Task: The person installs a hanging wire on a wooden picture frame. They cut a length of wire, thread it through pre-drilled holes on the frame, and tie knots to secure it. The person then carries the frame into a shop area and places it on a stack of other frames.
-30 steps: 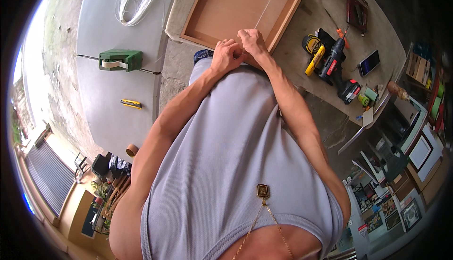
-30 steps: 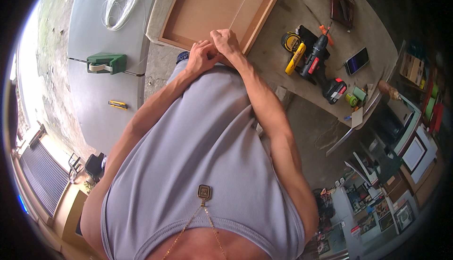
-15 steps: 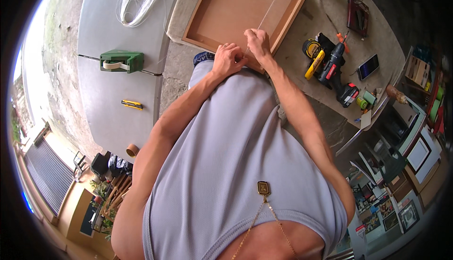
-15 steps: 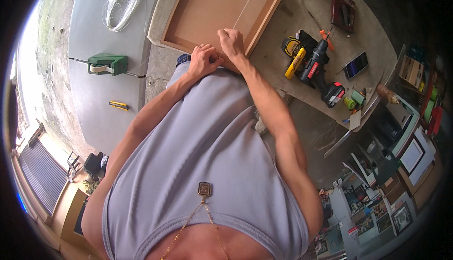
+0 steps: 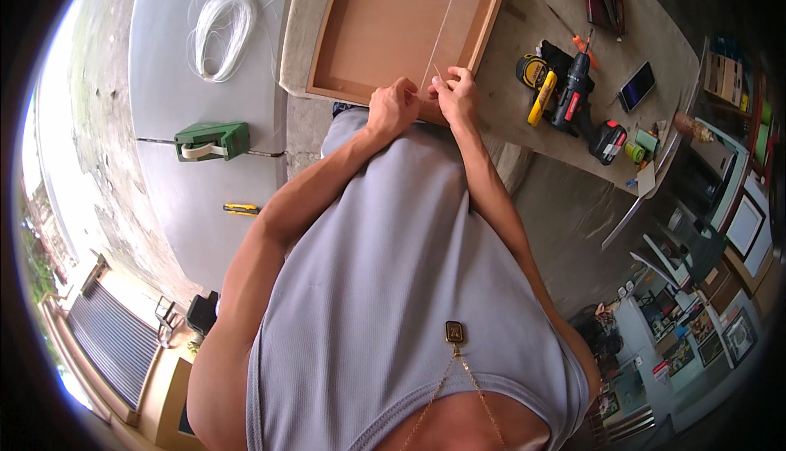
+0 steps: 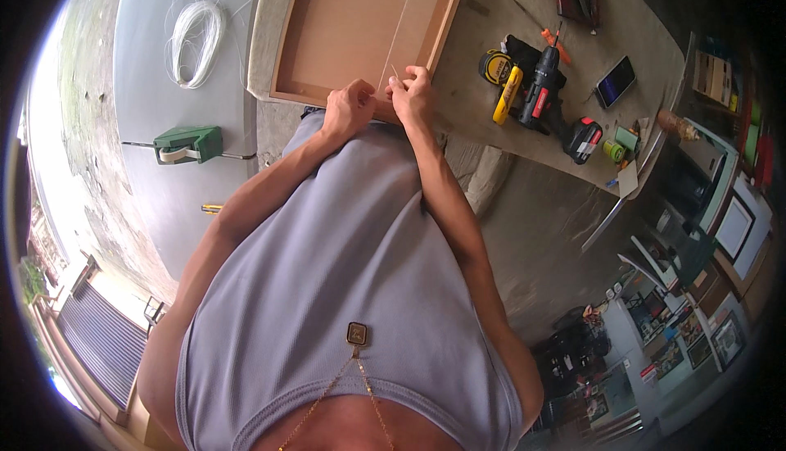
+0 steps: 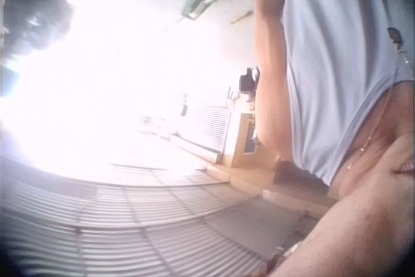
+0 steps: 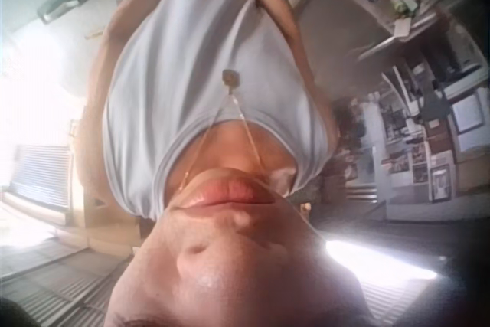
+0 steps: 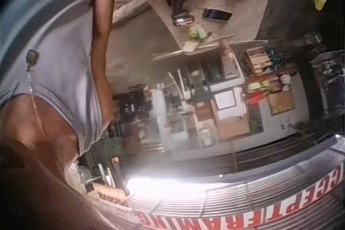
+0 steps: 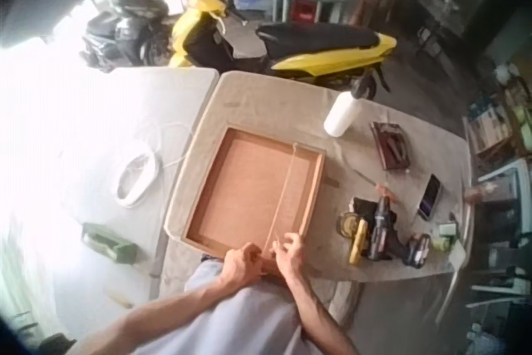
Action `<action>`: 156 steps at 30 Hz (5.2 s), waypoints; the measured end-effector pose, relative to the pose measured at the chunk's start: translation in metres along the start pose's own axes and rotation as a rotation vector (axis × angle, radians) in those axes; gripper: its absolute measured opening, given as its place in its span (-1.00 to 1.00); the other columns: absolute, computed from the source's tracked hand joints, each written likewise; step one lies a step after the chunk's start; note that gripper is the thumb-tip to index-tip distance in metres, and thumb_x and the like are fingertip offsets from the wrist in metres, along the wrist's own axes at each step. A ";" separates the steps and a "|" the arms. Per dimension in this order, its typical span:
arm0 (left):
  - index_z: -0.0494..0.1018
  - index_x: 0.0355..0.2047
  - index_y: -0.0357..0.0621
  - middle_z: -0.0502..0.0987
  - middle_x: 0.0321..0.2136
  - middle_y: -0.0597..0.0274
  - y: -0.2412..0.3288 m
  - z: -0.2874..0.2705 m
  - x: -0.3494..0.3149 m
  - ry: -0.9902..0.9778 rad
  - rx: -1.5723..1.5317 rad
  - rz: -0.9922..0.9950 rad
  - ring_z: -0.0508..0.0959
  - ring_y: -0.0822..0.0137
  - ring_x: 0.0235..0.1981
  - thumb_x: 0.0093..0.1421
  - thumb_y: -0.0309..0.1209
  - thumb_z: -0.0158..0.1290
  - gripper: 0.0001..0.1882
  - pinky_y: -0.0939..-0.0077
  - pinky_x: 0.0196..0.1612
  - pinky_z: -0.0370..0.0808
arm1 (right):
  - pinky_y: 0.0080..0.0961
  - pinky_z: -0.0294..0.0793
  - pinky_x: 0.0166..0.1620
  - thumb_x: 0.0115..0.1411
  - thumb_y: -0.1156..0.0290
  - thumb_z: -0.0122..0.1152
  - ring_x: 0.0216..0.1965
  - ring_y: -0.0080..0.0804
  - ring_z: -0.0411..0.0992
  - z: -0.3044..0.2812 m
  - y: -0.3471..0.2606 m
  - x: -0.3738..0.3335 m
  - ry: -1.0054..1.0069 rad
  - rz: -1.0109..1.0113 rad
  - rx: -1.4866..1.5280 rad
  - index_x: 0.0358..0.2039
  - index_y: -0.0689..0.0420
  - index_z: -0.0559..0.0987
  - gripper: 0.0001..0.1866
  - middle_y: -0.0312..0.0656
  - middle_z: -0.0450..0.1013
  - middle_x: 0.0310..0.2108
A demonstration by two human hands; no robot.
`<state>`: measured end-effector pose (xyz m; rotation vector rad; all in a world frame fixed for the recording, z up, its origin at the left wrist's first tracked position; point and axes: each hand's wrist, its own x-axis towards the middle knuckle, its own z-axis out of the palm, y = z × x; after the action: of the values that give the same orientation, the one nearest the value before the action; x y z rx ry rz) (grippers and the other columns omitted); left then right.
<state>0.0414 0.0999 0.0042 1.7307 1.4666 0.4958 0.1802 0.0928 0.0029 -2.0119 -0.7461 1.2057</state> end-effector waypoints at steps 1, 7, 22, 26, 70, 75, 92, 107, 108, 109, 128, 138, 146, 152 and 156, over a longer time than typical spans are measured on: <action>0.46 -0.37 -0.17 0.54 -0.59 0.08 -0.002 0.000 0.001 -0.034 0.006 -0.022 0.57 0.10 -0.51 -0.03 -0.41 0.02 -0.81 0.29 -0.38 0.50 | -0.55 0.47 -0.44 0.09 0.45 0.15 -0.59 -0.54 0.48 0.001 0.001 0.002 -0.029 0.020 -0.050 -0.42 0.30 0.55 -0.85 -0.17 0.53 -0.57; 0.47 -0.31 -0.19 0.52 -0.46 0.04 0.000 -0.013 0.013 -0.089 -0.016 0.062 0.57 0.13 -0.44 -0.03 -0.43 0.04 -0.77 0.33 -0.33 0.50 | -0.58 0.43 -0.48 0.08 0.43 0.17 -0.59 -0.55 0.47 0.005 0.015 0.013 -0.244 0.068 -0.028 -0.48 0.27 0.54 -0.85 -0.22 0.53 -0.59; 0.51 -0.48 -0.26 0.38 -0.52 0.06 -0.030 -0.022 0.020 -0.290 -0.285 0.080 0.46 0.15 -0.47 -0.02 -0.44 0.05 -0.86 0.38 -0.39 0.41 | -0.40 0.44 -0.40 0.08 0.48 0.15 -0.46 -0.22 0.46 0.004 0.015 -0.026 -0.089 -0.711 -0.203 -0.35 0.18 0.57 -0.88 -0.15 0.44 -0.44; 0.53 -0.44 -0.21 0.37 -0.48 0.13 -0.035 -0.020 0.018 -0.245 -0.338 0.111 0.46 0.24 -0.47 -0.04 -0.47 0.10 -0.87 0.43 -0.41 0.43 | -0.34 0.42 -0.30 0.07 0.49 0.15 -0.31 -0.13 0.43 0.000 0.018 -0.032 -0.126 -0.690 -0.257 -0.39 0.20 0.55 -0.90 -0.12 0.43 -0.39; 0.52 -0.44 -0.07 0.49 -0.60 0.35 0.029 -0.004 0.011 -0.539 -0.563 -0.866 0.46 0.48 -0.66 0.09 -0.21 0.01 -0.78 0.56 -0.69 0.23 | -0.69 0.42 -0.36 0.14 0.42 0.17 -0.41 -0.57 0.46 -0.031 0.014 -0.019 -0.253 -0.013 0.565 -0.31 0.23 0.57 -0.84 -0.28 0.50 -0.51; 0.49 -0.43 -0.04 0.49 -0.56 0.35 0.032 -0.011 0.007 -0.399 -0.772 -1.033 0.48 0.46 -0.58 0.11 -0.25 -0.02 -0.82 0.54 -0.54 0.38 | -0.72 0.43 -0.43 0.08 0.46 0.23 -0.50 -0.63 0.44 -0.020 0.024 -0.018 -0.173 -0.095 0.427 -0.34 0.26 0.60 -0.84 -0.26 0.51 -0.52; 0.52 -0.57 -0.20 0.24 -0.78 0.44 0.058 -0.039 0.028 -0.558 -0.435 -0.746 0.24 0.56 -0.75 0.02 -0.35 0.06 -0.82 0.62 -0.71 0.15 | -0.56 0.45 -0.24 0.14 0.37 0.16 -0.23 -0.46 0.46 -0.039 0.023 -0.030 -0.385 -0.451 0.137 -0.19 0.22 0.56 -0.74 -0.16 0.48 -0.20; 0.49 -0.49 -0.14 0.45 -0.63 0.32 0.041 -0.026 0.021 -0.687 -0.540 -0.907 0.46 0.46 -0.65 0.13 -0.17 0.03 -0.71 0.61 -0.65 0.35 | -0.65 0.45 -0.34 0.09 0.47 0.20 -0.41 -0.64 0.45 -0.035 0.017 -0.043 -0.239 -0.434 0.302 -0.37 0.21 0.59 -0.90 -0.31 0.49 -0.52; 0.49 -0.49 -0.15 0.46 -0.62 0.32 0.037 -0.021 0.017 -0.644 -0.593 -0.920 0.46 0.46 -0.66 0.13 -0.18 0.04 -0.72 0.60 -0.64 0.38 | -0.66 0.45 -0.34 0.09 0.47 0.21 -0.41 -0.66 0.44 -0.034 0.016 -0.045 -0.238 -0.409 0.364 -0.37 0.20 0.59 -0.90 -0.33 0.49 -0.52; 0.49 -0.49 -0.15 0.47 -0.62 0.31 0.034 -0.015 0.014 -0.600 -0.645 -0.933 0.46 0.45 -0.66 0.12 -0.19 0.04 -0.73 0.58 -0.62 0.40 | -0.67 0.45 -0.35 0.09 0.47 0.21 -0.42 -0.66 0.45 -0.032 0.017 -0.045 -0.224 -0.334 0.450 -0.38 0.19 0.60 -0.90 -0.33 0.49 -0.52; 0.36 -0.38 -0.15 0.46 -0.44 0.15 0.020 -0.016 -0.007 -0.192 0.459 0.482 0.52 0.09 -0.44 0.08 -0.44 -0.09 -0.90 0.26 -0.48 0.45 | -0.32 0.38 -0.28 -0.09 0.51 0.18 -0.41 -0.16 0.40 -0.013 0.028 -0.020 -0.103 -0.843 -0.438 -0.57 0.15 0.55 -0.98 -0.12 0.42 -0.56; 0.48 -0.40 -0.17 0.53 -0.49 0.17 -0.003 -0.030 0.030 -0.406 0.057 0.391 0.55 0.22 -0.49 0.09 -0.48 0.02 -0.93 0.39 -0.42 0.47 | -0.39 0.33 -0.28 -0.08 0.45 0.28 -0.36 -0.33 0.27 -0.029 0.021 0.005 -0.252 -0.960 -0.311 -0.49 0.14 0.59 -0.90 -0.25 0.24 -0.37; 0.50 -0.38 -0.11 0.54 -0.48 0.18 -0.007 -0.020 0.014 -0.198 0.012 0.364 0.56 0.20 -0.48 0.05 -0.53 0.01 -0.88 0.42 -0.44 0.48 | -0.35 0.33 -0.13 -0.12 0.46 0.30 -0.22 -0.26 0.31 -0.027 0.021 0.007 -0.259 -0.879 -0.327 -0.53 0.11 0.62 -0.92 -0.23 0.28 -0.27; 0.51 -0.32 -0.11 0.55 -0.41 0.21 0.009 -0.022 -0.003 -0.093 0.134 0.527 0.58 0.23 -0.44 0.04 -0.51 0.07 -0.84 0.42 -0.42 0.53 | -0.36 0.33 -0.13 -0.12 0.47 0.28 -0.23 -0.27 0.31 -0.023 0.027 0.012 -0.231 -0.909 -0.322 -0.54 0.13 0.62 -0.93 -0.24 0.28 -0.22; 0.52 -0.34 -0.09 0.55 -0.41 0.22 0.012 -0.021 -0.007 -0.069 0.158 0.558 0.58 0.25 -0.48 0.02 -0.51 0.08 -0.84 0.44 -0.44 0.53 | -0.36 0.33 -0.15 -0.13 0.46 0.29 -0.27 -0.29 0.30 -0.024 0.025 0.010 -0.258 -0.868 -0.325 -0.54 0.13 0.62 -0.92 -0.24 0.28 -0.23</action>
<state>0.0316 0.1001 0.0273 2.2673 0.9813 0.6084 0.2093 0.0792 -0.0133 -1.4596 -1.7985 0.8386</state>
